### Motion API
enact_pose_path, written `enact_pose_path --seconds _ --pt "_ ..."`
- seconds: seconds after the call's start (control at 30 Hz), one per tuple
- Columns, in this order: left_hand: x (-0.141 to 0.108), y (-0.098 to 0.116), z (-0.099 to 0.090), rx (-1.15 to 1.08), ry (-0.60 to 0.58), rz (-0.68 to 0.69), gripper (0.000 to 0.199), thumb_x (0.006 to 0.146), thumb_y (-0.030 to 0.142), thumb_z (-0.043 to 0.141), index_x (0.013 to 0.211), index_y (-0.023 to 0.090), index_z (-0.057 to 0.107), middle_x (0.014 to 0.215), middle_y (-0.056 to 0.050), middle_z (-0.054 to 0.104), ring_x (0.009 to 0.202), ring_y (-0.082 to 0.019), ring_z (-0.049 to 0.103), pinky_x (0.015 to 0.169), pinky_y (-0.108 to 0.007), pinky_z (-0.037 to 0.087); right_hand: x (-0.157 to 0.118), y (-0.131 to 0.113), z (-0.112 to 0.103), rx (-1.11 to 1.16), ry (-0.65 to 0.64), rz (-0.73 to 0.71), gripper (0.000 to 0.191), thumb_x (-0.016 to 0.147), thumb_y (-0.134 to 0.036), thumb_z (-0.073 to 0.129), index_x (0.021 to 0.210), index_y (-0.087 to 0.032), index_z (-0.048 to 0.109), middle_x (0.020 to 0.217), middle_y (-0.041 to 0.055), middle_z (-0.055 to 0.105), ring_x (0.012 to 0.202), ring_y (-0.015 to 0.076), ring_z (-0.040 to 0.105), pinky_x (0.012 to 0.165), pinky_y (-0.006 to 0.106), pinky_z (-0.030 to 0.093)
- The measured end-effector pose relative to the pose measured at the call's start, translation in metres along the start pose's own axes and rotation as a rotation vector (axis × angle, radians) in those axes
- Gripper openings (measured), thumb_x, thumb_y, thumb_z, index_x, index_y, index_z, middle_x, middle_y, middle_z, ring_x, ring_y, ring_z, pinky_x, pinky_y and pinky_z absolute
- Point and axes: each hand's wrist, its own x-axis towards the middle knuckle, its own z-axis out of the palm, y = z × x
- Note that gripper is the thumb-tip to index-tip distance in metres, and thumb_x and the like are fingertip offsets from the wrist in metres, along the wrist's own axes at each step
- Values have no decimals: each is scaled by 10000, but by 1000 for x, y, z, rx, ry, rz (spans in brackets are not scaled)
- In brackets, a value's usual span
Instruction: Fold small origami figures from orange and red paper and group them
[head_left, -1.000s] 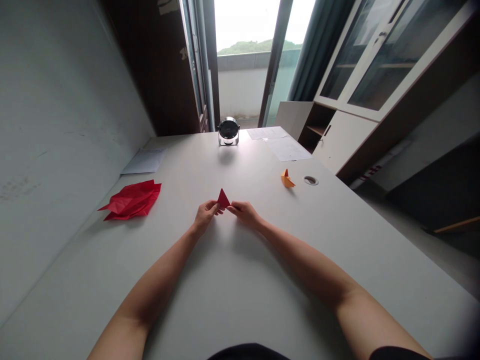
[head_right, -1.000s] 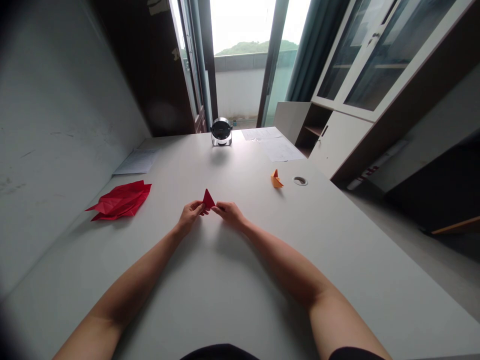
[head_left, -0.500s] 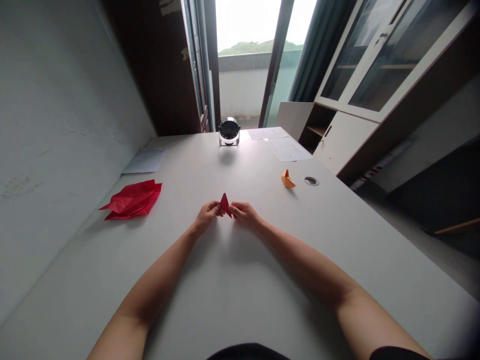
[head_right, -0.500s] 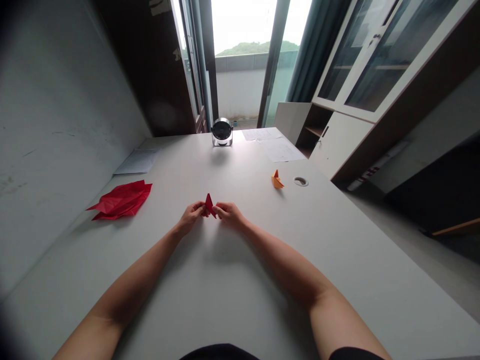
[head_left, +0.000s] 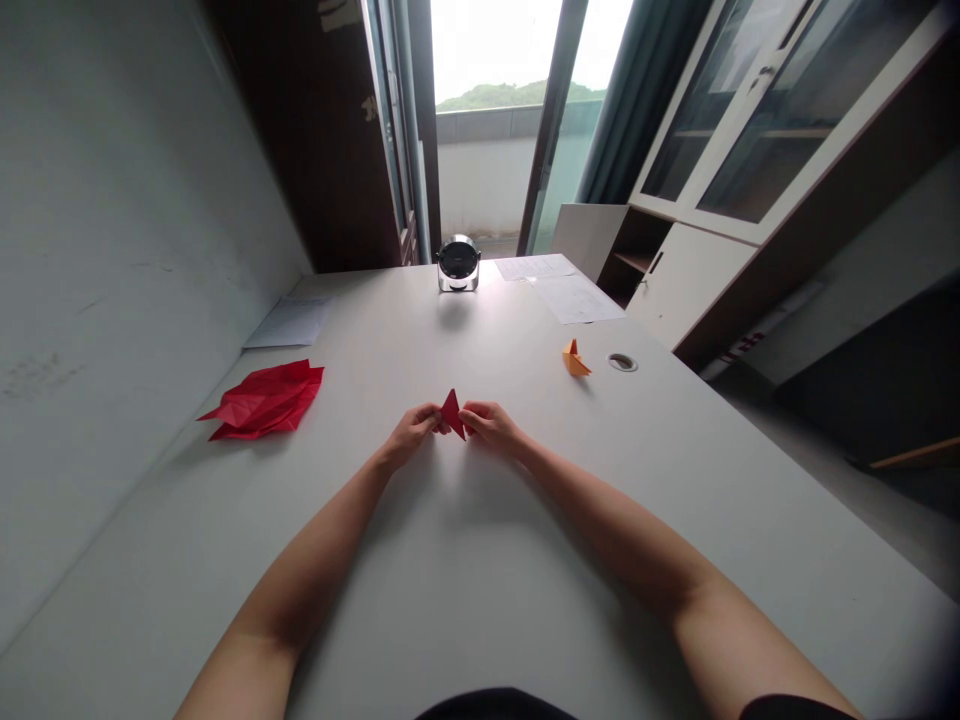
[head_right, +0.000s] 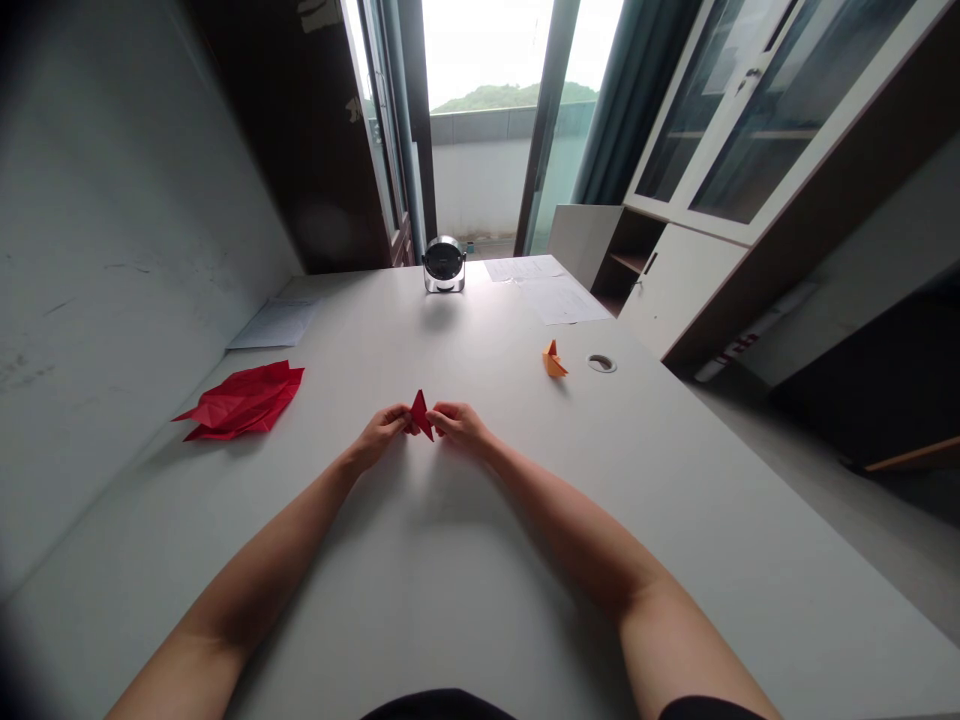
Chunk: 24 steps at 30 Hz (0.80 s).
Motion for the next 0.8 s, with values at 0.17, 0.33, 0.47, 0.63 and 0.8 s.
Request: enact_pose_path --seconds 0.17,0.33,0.47,0.63,0.8 --pt "0 -3 1 -2 -13 11 318 880 456 656 918 143 702 764 -55 683 740 -168 609 739 -295 455 0 0 2 26 -33 20 525 852 -673 571 754 -162 636 656 7 599 590 121 475 555 238 341" --pt "0 -1 1 3 -19 8 328 871 468 662 909 146 708 771 -61 686 749 -173 609 758 -303 463 0 -1 3 59 -40 32 544 875 -681 516 740 -163 613 638 9 568 598 128 465 569 250 359" --pt "1 -5 3 34 9 18 296 880 438 642 919 152 705 746 -48 680 717 -162 599 723 -291 462 1 0 3 30 33 27 457 890 -601 507 740 -178 590 621 -10 537 586 124 450 562 248 351" --pt "5 -16 7 75 69 35 239 878 370 618 934 153 700 748 -44 685 698 -157 618 708 -292 486 3 10 7 -138 161 -31 169 830 -344 542 769 -195 594 636 -32 565 574 113 447 552 240 332" --pt "2 -13 11 134 123 46 353 878 362 632 1173 169 622 843 -48 711 712 -155 658 719 -295 513 3 12 9 -256 243 -65 69 805 -273 560 824 -208 575 622 -46 598 547 103 438 557 231 334"
